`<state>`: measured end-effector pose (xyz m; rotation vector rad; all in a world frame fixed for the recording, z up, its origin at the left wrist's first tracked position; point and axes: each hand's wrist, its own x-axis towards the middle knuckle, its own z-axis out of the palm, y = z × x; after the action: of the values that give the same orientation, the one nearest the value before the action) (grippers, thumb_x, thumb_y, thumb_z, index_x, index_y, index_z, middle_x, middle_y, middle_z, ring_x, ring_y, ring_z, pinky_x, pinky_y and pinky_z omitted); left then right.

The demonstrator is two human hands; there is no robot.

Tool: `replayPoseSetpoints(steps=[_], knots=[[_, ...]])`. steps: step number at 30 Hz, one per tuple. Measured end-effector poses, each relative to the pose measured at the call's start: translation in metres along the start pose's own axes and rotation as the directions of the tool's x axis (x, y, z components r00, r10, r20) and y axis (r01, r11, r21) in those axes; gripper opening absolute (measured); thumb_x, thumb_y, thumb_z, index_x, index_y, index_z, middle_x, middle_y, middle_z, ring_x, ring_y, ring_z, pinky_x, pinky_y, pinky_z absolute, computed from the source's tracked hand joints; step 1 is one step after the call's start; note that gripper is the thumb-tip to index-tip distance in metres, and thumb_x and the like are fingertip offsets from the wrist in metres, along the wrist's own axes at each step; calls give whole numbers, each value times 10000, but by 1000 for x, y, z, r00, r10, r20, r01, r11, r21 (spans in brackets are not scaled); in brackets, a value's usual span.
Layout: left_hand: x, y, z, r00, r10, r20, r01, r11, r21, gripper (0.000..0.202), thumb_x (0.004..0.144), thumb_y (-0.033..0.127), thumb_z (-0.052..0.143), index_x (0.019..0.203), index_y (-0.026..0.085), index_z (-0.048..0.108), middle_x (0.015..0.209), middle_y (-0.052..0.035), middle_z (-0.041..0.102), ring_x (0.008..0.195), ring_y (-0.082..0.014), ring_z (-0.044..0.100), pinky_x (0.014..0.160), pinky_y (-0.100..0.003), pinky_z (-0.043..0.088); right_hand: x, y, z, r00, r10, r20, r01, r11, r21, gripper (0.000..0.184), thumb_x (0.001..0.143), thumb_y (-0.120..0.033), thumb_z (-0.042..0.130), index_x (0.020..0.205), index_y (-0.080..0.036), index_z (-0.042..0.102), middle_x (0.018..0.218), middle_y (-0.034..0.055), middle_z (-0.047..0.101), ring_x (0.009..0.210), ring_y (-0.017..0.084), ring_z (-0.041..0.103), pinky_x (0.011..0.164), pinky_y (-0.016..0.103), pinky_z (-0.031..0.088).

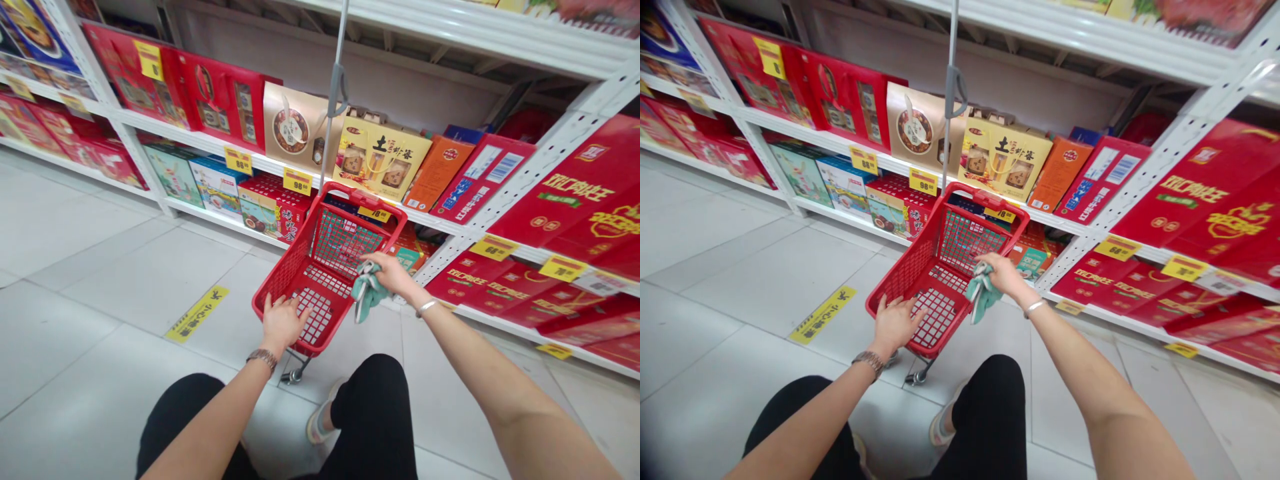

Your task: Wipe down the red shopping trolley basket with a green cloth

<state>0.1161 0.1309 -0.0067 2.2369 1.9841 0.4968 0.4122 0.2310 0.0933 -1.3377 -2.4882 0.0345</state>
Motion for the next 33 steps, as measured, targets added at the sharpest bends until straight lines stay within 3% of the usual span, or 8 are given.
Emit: replayPoseSetpoints(steps=[4,8,12,15,19,23,28,33], knots=[[-3,3,-1,1000,-10,11,10,1000,-3,532,979,512,401,1145,147,750,1064,-179,787,1152,-340,674,1162,-575,294,27,51,-16,947,242,-211,-270,957,-111,546,790,-56,400,1221,-197,706,1157,92,740,1079,241,671,988,387,535],[-5,5,1,1000,-12,-12,12,1000,-10,534,974,525,426,1137,131,748,1058,-186,787,1162,-347,673,1162,-575,302,28,63,14,921,289,-263,-330,936,-126,445,853,-145,443,1228,-147,683,1203,181,700,1166,311,622,1045,489,495],[-4,5,0,1000,-22,-1,22,1000,-9,540,979,523,411,1152,134,745,1078,-186,784,1167,-346,671,1158,-573,308,13,42,57,891,337,-304,-392,909,-140,639,903,-385,547,1420,-12,505,1499,314,454,1443,438,363,1156,626,340],[-3,4,-1,999,-32,3,32,999,-27,525,976,515,416,1134,143,751,1072,-184,784,1161,-342,674,1162,-563,301,0,24,78,863,365,-349,-423,900,-105,766,912,-436,557,1501,21,382,1580,331,323,1520,450,204,1188,650,272],[-1,4,0,1000,-24,-1,23,999,-38,522,975,516,391,1097,169,762,1056,-171,790,1144,-346,677,1145,-576,315,-15,11,89,887,313,-338,-338,941,-14,594,929,-224,446,1506,-84,446,1584,240,381,1539,360,216,1217,630,267],[-3,4,0,1000,-23,-5,23,999,-24,515,972,515,395,1092,181,767,1035,-161,794,1132,-337,682,1144,-564,321,-25,-4,91,937,212,-277,-220,976,2,619,843,-43,410,1434,-141,566,1495,186,522,1524,317,277,1226,619,287],[-9,2,-3,1000,-29,10,29,1000,-1,516,982,503,391,1127,168,755,1060,-160,791,1143,-335,679,1157,-563,315,-43,-34,89,973,129,-191,-140,989,-46,691,798,40,391,1442,-137,569,1467,191,558,1521,308,303,1210,611,339],[-12,-3,-7,1000,1,5,-1,1000,9,541,994,495,364,1201,157,732,1233,-156,747,1272,-383,598,1189,-646,231,-79,-90,97,996,42,-85,-51,993,-107,733,839,21,430,1535,-207,467,1537,170,503,1515,330,322,1183,618,385]])
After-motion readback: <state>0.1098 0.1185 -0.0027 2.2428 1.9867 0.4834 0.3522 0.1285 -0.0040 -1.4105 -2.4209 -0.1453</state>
